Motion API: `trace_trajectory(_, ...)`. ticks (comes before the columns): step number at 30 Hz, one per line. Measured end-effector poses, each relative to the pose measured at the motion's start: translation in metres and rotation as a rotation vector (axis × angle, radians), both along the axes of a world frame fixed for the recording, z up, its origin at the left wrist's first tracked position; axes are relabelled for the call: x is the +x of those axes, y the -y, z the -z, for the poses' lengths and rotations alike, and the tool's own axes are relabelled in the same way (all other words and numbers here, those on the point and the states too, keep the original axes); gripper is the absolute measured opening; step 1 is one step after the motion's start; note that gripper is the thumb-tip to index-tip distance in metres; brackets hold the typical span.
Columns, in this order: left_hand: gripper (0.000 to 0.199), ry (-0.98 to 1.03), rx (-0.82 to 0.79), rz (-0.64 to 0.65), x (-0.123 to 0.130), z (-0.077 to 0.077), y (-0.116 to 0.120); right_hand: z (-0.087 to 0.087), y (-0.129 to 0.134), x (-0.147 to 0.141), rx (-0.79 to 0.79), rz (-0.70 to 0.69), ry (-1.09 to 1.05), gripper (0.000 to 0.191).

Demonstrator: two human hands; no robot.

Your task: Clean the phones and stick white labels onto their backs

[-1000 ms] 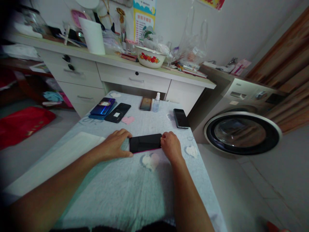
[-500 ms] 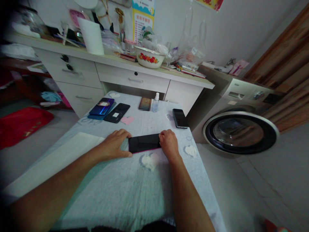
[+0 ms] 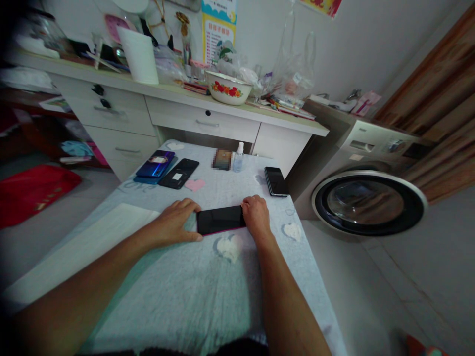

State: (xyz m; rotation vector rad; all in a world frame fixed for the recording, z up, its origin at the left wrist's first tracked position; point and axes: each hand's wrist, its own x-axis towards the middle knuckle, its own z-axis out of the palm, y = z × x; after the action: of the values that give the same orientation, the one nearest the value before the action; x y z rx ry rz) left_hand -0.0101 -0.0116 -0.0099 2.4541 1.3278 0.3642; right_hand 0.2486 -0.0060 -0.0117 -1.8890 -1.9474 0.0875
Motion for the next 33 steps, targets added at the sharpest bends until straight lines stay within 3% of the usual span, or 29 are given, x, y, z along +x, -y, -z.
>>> trace_trajectory(14, 0.061, -0.004, 0.001, 0.002, -0.0001, -0.0006, 0.0003, -0.0071, 0.0074, 0.0024, -0.071, 0.033, 0.009, 0.019)
trace_trajectory(33, 0.061, -0.005, -0.004, -0.012, 0.0009, -0.0019, 0.0014, -0.0026, 0.0018, -0.0027, -0.015, 0.016, 0.010, 0.020)
